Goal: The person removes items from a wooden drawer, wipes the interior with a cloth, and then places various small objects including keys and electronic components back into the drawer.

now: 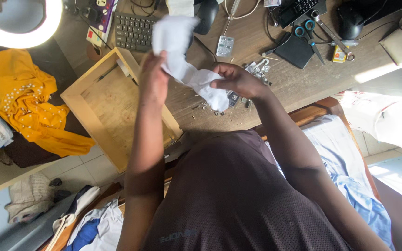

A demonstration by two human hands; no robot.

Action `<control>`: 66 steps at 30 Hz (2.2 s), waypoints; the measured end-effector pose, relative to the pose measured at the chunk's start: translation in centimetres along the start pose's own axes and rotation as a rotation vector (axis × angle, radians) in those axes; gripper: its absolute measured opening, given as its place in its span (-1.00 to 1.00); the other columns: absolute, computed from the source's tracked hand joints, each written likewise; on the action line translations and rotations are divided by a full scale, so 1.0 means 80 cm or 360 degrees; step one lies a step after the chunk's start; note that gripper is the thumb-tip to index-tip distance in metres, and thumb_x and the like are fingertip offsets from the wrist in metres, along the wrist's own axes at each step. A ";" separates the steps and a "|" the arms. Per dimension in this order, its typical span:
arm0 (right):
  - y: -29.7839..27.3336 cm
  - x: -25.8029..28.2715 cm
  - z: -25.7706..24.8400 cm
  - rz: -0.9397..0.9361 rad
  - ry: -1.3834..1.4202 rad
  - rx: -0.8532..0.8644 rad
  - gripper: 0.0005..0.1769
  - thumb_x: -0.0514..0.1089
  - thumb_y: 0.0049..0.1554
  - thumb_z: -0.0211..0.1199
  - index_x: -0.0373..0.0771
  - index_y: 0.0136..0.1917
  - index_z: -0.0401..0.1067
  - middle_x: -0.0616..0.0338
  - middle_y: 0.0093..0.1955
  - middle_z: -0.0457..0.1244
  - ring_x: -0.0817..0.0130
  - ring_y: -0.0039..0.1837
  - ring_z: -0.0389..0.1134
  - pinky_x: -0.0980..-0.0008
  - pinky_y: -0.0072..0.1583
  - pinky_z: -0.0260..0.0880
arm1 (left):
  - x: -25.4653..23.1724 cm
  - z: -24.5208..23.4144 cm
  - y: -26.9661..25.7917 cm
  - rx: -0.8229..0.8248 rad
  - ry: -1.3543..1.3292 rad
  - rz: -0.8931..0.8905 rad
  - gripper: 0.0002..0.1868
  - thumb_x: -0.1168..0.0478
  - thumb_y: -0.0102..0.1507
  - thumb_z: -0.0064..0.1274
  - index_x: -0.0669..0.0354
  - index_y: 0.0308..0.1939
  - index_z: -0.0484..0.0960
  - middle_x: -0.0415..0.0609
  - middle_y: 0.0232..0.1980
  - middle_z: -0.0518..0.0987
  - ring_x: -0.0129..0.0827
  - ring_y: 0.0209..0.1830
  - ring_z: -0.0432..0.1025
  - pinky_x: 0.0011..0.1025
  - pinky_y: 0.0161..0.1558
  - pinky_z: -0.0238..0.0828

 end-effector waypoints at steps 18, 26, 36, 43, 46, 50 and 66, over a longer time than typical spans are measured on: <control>-0.048 0.010 -0.083 0.0381 -0.0764 -0.0037 -0.42 0.00 -0.01 0.49 -0.28 0.22 0.50 0.11 0.03 0.47 0.31 0.07 0.48 0.35 0.27 0.44 | -0.196 -0.178 0.021 -0.0123 -0.0597 0.0501 -0.61 0.18 0.40 0.06 0.44 0.19 0.54 0.17 0.19 0.64 -0.10 0.26 0.55 -0.05 0.44 0.52; -0.075 -0.019 -0.134 0.0720 -0.0984 -0.0378 -0.31 0.12 -0.06 0.51 -0.32 0.24 0.55 -0.03 0.10 0.47 0.21 0.11 0.47 0.24 0.28 0.35 | -0.228 -0.272 0.011 -0.0225 -0.0828 0.0584 -0.61 0.20 0.40 -0.02 0.37 0.25 0.52 0.25 0.28 0.64 -0.03 0.33 0.55 0.00 0.42 0.44; -0.089 -0.048 -0.169 0.0221 0.0006 -0.0607 -0.56 -0.13 0.19 0.34 -0.38 0.28 0.48 0.03 0.19 0.41 0.29 0.23 0.42 0.30 0.32 0.38 | -0.198 -0.356 -0.005 -0.0387 -0.1039 0.0587 -0.63 0.18 0.49 -0.05 0.41 0.26 0.50 0.22 0.18 0.65 -0.13 0.13 0.56 -0.29 0.11 0.56; -0.085 -0.046 -0.169 0.0043 0.0185 -0.0824 -0.80 -0.21 0.28 0.27 -0.38 0.12 0.48 0.01 0.05 0.41 0.27 0.09 0.42 0.27 0.21 0.46 | -0.193 -0.329 -0.025 -0.0686 -0.1069 0.0572 -0.49 0.34 0.18 -0.04 0.39 0.23 0.45 0.33 0.22 0.58 0.13 0.29 0.49 0.23 0.40 0.46; -0.081 -0.041 -0.166 -0.0078 0.0333 -0.0862 -0.77 -0.21 0.29 0.25 -0.38 0.16 0.49 0.04 0.08 0.41 0.31 0.11 0.42 0.31 0.24 0.44 | -0.190 -0.323 -0.025 -0.0579 -0.1005 0.0529 -0.33 0.43 0.04 -0.04 0.33 0.28 0.41 0.27 0.27 0.52 0.13 0.38 0.41 0.30 0.53 0.29; -0.082 -0.029 -0.158 -0.0202 0.0471 -0.0828 -0.71 -0.13 0.32 0.17 -0.42 0.13 0.50 0.04 0.07 0.43 0.32 0.12 0.46 0.34 0.26 0.45 | -0.164 -0.321 -0.016 -0.0592 -0.0916 0.0372 -0.33 0.42 0.08 -0.06 0.40 0.33 0.38 0.33 0.29 0.51 0.13 0.38 0.41 0.24 0.55 0.27; -0.038 0.035 -0.062 -0.0291 0.0106 -0.0543 -0.90 -0.23 0.32 0.27 -0.17 -0.09 0.50 0.26 -0.21 0.33 0.51 -0.21 0.26 0.48 -0.11 0.31 | -0.078 -0.069 -0.030 -0.0194 -0.0074 0.0490 -0.68 0.34 0.36 0.30 0.22 0.14 0.54 -0.02 0.07 0.60 -0.31 0.02 0.54 -0.26 0.04 0.58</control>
Point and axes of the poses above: each hand's wrist, its own y-axis towards the middle knuckle, its own z-axis out of the palm, x = y × z, the point moved 3 cm from there along y, towards the middle knuckle
